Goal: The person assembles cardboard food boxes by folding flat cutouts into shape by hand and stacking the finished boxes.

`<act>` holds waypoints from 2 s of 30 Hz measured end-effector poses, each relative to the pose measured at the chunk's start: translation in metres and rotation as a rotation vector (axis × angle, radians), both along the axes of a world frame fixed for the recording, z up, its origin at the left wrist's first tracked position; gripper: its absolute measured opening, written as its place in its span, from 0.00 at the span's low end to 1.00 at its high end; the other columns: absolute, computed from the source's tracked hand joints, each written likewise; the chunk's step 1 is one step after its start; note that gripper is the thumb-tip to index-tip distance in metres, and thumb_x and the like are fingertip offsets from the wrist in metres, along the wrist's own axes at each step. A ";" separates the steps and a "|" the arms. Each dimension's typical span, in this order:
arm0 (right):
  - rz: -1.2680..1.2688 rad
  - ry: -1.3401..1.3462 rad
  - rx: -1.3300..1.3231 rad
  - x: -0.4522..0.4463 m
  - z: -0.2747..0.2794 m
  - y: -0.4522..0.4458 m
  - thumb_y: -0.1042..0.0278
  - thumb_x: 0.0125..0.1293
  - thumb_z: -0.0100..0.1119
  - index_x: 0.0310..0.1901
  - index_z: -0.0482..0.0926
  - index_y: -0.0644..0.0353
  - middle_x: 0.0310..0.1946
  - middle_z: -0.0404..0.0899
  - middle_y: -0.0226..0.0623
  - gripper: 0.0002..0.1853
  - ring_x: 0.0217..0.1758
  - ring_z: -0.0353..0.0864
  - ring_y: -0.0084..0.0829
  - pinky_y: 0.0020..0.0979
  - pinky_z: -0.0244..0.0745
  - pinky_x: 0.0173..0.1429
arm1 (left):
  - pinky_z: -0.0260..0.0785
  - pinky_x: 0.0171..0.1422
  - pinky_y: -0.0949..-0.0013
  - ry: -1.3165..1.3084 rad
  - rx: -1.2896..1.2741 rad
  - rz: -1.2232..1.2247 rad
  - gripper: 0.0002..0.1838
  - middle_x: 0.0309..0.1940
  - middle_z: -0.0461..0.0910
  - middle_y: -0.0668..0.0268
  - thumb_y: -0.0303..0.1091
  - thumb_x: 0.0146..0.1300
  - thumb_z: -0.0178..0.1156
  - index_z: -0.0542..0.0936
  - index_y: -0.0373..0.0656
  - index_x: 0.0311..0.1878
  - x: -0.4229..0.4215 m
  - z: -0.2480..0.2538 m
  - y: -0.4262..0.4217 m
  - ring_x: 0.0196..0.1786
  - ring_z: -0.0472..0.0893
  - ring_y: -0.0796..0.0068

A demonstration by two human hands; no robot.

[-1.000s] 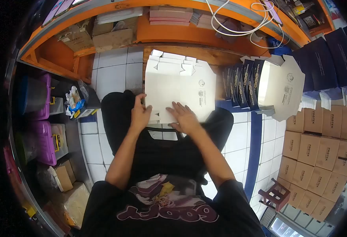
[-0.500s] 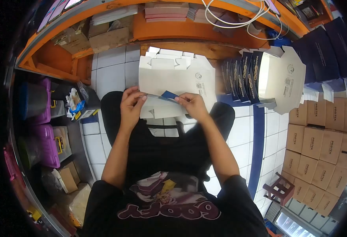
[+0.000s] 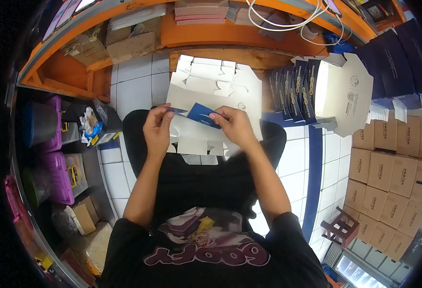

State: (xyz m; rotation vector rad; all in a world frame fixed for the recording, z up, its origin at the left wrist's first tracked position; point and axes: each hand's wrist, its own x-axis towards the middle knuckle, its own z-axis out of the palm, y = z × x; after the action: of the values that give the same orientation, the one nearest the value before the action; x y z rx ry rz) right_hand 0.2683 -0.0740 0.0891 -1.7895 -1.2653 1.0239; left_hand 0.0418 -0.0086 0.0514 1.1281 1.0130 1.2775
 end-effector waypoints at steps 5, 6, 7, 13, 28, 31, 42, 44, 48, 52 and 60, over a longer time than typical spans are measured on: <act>0.136 -0.065 -0.135 -0.011 0.022 0.004 0.66 0.68 0.72 0.38 0.88 0.65 0.22 0.81 0.29 0.09 0.27 0.71 0.17 0.26 0.68 0.32 | 0.74 0.46 0.63 0.663 0.561 -0.005 0.07 0.35 0.81 0.62 0.25 0.53 0.76 0.87 0.41 0.35 -0.003 0.035 -0.004 0.40 0.81 0.61; 0.157 -0.169 -0.076 -0.017 0.027 0.005 0.69 0.67 0.71 0.38 0.88 0.65 0.23 0.84 0.36 0.07 0.25 0.75 0.22 0.29 0.71 0.33 | 0.72 0.47 0.62 0.728 0.616 -0.042 0.07 0.35 0.81 0.64 0.26 0.53 0.75 0.87 0.42 0.35 -0.003 0.040 -0.004 0.40 0.80 0.62; 0.162 -0.155 -0.069 -0.018 0.028 0.004 0.69 0.67 0.71 0.38 0.88 0.65 0.23 0.84 0.36 0.07 0.25 0.75 0.22 0.29 0.71 0.33 | 0.70 0.48 0.61 0.790 0.673 -0.081 0.06 0.34 0.82 0.66 0.28 0.53 0.75 0.87 0.44 0.34 -0.004 0.044 -0.003 0.41 0.80 0.62; 0.242 -0.227 0.074 -0.023 0.038 -0.003 0.66 0.63 0.72 0.40 0.87 0.64 0.31 0.85 0.52 0.10 0.33 0.85 0.51 0.40 0.78 0.41 | 0.66 0.52 0.59 0.915 0.740 -0.314 0.05 0.38 0.82 0.69 0.31 0.55 0.74 0.88 0.49 0.36 -0.009 0.055 0.004 0.46 0.78 0.63; -0.038 -0.806 0.307 0.006 0.042 -0.045 0.65 0.57 0.73 0.33 0.89 0.51 0.32 0.88 0.30 0.04 0.46 0.83 0.35 0.44 0.69 0.64 | 0.80 0.44 0.71 0.548 0.119 -0.245 0.07 0.61 0.75 0.55 0.31 0.67 0.70 0.84 0.37 0.42 -0.007 0.034 -0.015 0.56 0.80 0.65; -0.023 -1.027 0.431 -0.008 0.047 -0.040 0.65 0.56 0.70 0.32 0.87 0.50 0.30 0.85 0.27 0.03 0.44 0.81 0.33 0.49 0.67 0.66 | 0.79 0.45 0.66 0.655 0.314 -0.256 0.06 0.56 0.79 0.57 0.30 0.66 0.70 0.85 0.38 0.40 0.008 0.046 -0.027 0.54 0.81 0.63; -0.501 -0.482 0.589 -0.033 0.035 -0.060 0.64 0.54 0.81 0.72 0.68 0.47 0.75 0.51 0.66 0.44 0.80 0.54 0.58 0.66 0.44 0.80 | 0.76 0.53 0.58 0.627 0.458 -0.061 0.04 0.51 0.80 0.53 0.26 0.63 0.70 0.86 0.39 0.40 0.011 0.048 -0.051 0.50 0.80 0.57; -0.550 0.449 0.339 -0.046 0.022 -0.063 0.58 0.66 0.72 0.78 0.56 0.44 0.79 0.49 0.54 0.44 0.82 0.51 0.53 0.61 0.51 0.79 | 0.77 0.51 0.60 0.622 0.488 -0.049 0.05 0.51 0.79 0.51 0.25 0.62 0.70 0.87 0.40 0.41 0.017 0.055 -0.067 0.49 0.80 0.55; -0.628 1.103 0.059 -0.057 0.015 -0.063 0.55 0.76 0.60 0.79 0.55 0.43 0.74 0.62 0.44 0.35 0.74 0.66 0.44 0.50 0.70 0.70 | 0.76 0.51 0.59 0.701 0.641 -0.216 0.08 0.51 0.80 0.55 0.28 0.57 0.73 0.88 0.45 0.41 0.023 0.049 -0.091 0.49 0.80 0.54; -0.663 0.676 0.142 -0.043 -0.022 -0.081 0.65 0.75 0.54 0.77 0.61 0.50 0.66 0.73 0.43 0.30 0.67 0.75 0.37 0.38 0.74 0.65 | 0.73 0.57 0.56 0.886 0.550 -0.178 0.13 0.51 0.81 0.56 0.35 0.59 0.73 0.87 0.44 0.46 0.007 0.078 -0.077 0.52 0.79 0.55; -0.302 0.962 0.010 0.013 -0.008 -0.134 0.52 0.66 0.56 0.73 0.66 0.69 0.64 0.77 0.47 0.38 0.65 0.78 0.38 0.36 0.72 0.71 | 0.74 0.46 0.78 0.439 -0.021 -0.813 0.10 0.37 0.87 0.63 0.31 0.69 0.68 0.86 0.33 0.47 -0.066 0.110 0.010 0.40 0.83 0.80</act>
State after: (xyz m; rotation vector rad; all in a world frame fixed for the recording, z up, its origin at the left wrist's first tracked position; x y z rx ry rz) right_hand 0.2815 -0.2075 0.0808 -1.1436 -0.3886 1.4217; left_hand -0.0240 0.0017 0.1613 1.6180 0.7313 0.3744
